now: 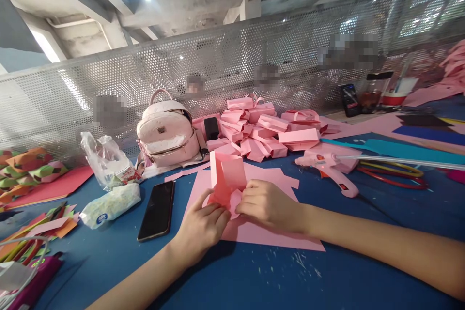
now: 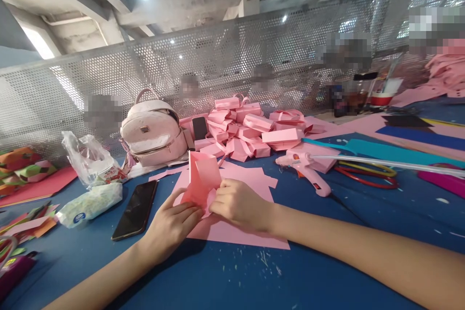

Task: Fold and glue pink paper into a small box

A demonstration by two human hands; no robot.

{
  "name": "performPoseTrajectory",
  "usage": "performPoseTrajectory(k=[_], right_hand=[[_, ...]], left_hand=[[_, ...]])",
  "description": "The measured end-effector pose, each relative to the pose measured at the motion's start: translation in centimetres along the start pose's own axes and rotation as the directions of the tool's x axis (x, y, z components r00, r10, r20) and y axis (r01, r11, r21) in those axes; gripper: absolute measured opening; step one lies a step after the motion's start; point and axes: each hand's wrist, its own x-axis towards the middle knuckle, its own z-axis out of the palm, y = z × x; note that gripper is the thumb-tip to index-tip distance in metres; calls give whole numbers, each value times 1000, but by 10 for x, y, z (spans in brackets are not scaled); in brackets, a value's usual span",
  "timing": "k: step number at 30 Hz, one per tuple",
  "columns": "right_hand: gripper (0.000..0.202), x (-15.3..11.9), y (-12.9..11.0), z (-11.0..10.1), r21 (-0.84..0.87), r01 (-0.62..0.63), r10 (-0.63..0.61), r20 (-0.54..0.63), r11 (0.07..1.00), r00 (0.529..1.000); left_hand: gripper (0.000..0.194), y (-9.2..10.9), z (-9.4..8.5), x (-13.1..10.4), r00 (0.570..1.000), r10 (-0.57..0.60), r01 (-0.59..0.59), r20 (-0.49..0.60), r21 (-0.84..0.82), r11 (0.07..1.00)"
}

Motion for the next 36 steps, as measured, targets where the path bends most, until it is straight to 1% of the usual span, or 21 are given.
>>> performPoseTrajectory(k=[3, 9, 13, 20, 23, 26, 30, 33, 36], right_hand=[[35, 2, 1, -1, -24, 7, -7, 5, 1000, 1000], [37, 4, 3, -3, -68, -9, 11, 35, 998, 999], [33, 4, 4, -3, -71, -12, 18, 86, 997, 996], [24, 9, 2, -9, -26, -86, 90, 206, 996, 974], [22, 15, 4, -13, -7, -121, 119, 266, 993, 957], [21, 25, 7, -17, 0, -153, 144, 331, 988, 932], [23, 37, 10, -22, -29, -207, 200, 418, 978, 886], [21, 42, 10, -24, -52, -224, 221, 482, 973, 848], [19, 46, 10, -24, -52, -228, 220, 531, 972, 818]], left_hand=[[30, 0, 1, -1, 1000, 1, -1, 17, 27, 1000], [34, -1, -1, -1, 998, 16, -25, 63, 146, 989], [31, -2, 0, 0, 998, -9, 1, 68, 112, 994], [30, -5, 3, -2, 993, -69, 64, 94, 51, 997], [29, -9, 2, 4, 985, -94, 95, 145, 5, 996], [24, -15, 1, 16, 968, -117, 132, 221, -54, 990], [25, -23, 2, 33, 935, -129, 177, 330, -117, 977], [27, -28, 2, 39, 906, -134, 204, 402, -136, 970], [20, -30, 1, 41, 880, -137, 222, 454, -139, 965]])
